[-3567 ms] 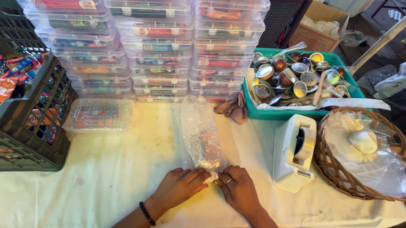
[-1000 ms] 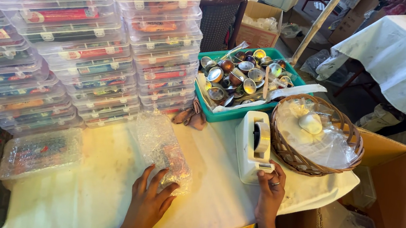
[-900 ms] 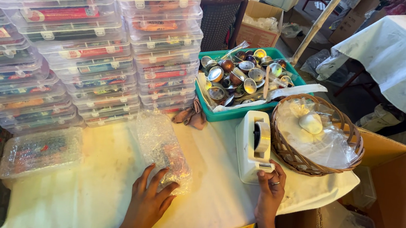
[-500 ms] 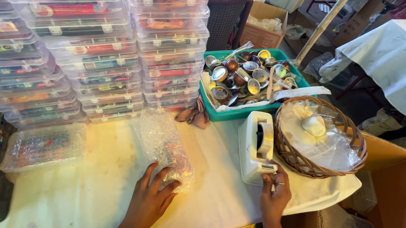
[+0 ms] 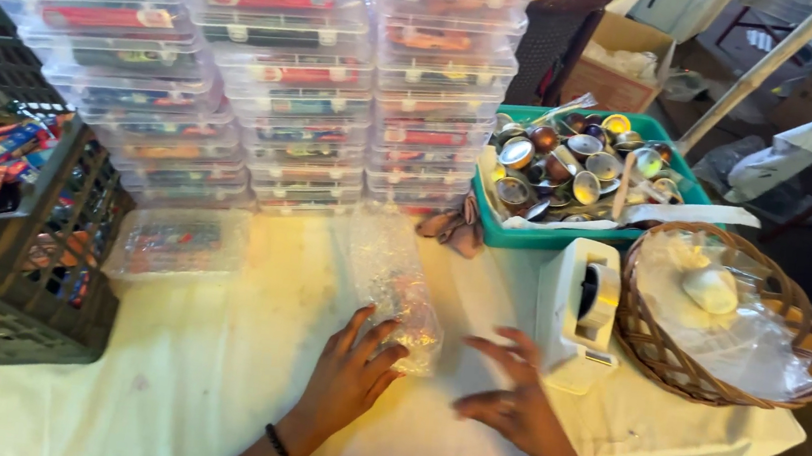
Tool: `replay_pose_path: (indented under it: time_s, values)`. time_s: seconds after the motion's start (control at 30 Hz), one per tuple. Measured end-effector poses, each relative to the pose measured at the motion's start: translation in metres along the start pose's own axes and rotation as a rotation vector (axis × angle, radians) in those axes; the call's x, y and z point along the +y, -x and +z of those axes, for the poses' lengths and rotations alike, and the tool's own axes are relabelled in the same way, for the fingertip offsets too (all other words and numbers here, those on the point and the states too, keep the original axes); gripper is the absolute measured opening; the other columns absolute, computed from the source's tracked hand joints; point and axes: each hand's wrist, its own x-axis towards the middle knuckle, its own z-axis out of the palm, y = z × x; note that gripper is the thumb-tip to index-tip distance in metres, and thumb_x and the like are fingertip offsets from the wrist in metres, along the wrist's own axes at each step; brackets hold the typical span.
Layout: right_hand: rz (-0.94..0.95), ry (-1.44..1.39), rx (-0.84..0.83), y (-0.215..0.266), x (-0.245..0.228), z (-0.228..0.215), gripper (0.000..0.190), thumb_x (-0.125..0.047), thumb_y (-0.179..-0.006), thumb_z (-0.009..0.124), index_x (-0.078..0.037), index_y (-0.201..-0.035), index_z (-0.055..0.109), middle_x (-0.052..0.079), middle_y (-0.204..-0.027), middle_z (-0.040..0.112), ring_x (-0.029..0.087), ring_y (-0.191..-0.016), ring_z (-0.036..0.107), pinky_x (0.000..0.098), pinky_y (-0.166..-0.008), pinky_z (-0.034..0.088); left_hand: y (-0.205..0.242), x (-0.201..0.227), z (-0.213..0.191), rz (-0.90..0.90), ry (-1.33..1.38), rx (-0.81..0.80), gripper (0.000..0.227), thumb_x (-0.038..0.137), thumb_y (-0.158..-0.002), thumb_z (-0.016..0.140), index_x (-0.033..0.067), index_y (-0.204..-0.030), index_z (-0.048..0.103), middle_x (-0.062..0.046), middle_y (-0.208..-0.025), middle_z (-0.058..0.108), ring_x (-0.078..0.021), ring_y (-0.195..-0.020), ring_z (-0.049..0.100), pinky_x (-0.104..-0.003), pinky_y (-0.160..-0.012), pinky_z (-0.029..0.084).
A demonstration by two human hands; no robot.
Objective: The person wraps small plastic containers filled with items in bubble wrap on a table. They fold the bubble wrap around the containers and secure the packages with tape from a dispenser. The wrapped items are then placed into a stack of similar containers.
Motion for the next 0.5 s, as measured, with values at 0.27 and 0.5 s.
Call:
replay_pose_path:
  time_s: [0.27, 0.5]
  values:
    - [-0.194, -0.017, -0.143, -0.073, 0.031, 0.051, 0.017, -0.038, -0.072, 0.088, -0.028, -0.085, 0.088, 0.001, -0.155, 0.049, 0.039, -0.145, 0.025, 0.052, -0.113, 0.029, -0.005, -0.001, -0.005, -0.03, 0.057, 0.018, 0.029, 0.025, -0.086, 0.076, 0.0172, -0.112, 0.069, -0.006, -0.139, 0.057, -0.041, -0.141, 0.039, -0.055, -0.099, 0.045]
    - [-0.139, -0.056, 0.052, -0.072, 0.069, 0.083, 0.044, -0.043, -0.062, 0.093, -0.02, -0.098, 0.083, 0.014, -0.16, 0.033, 0.037, -0.142, 0.031, 0.0494, -0.114, 0.032, -0.012, -0.007, -0.021, -0.113, 0.252, 0.092, 0.054, 0.026, -0.082, 0.083, 0.012, -0.128, 0.059, -0.007, -0.129, 0.065, -0.0373, -0.129, 0.058, -0.046, -0.093, 0.054]
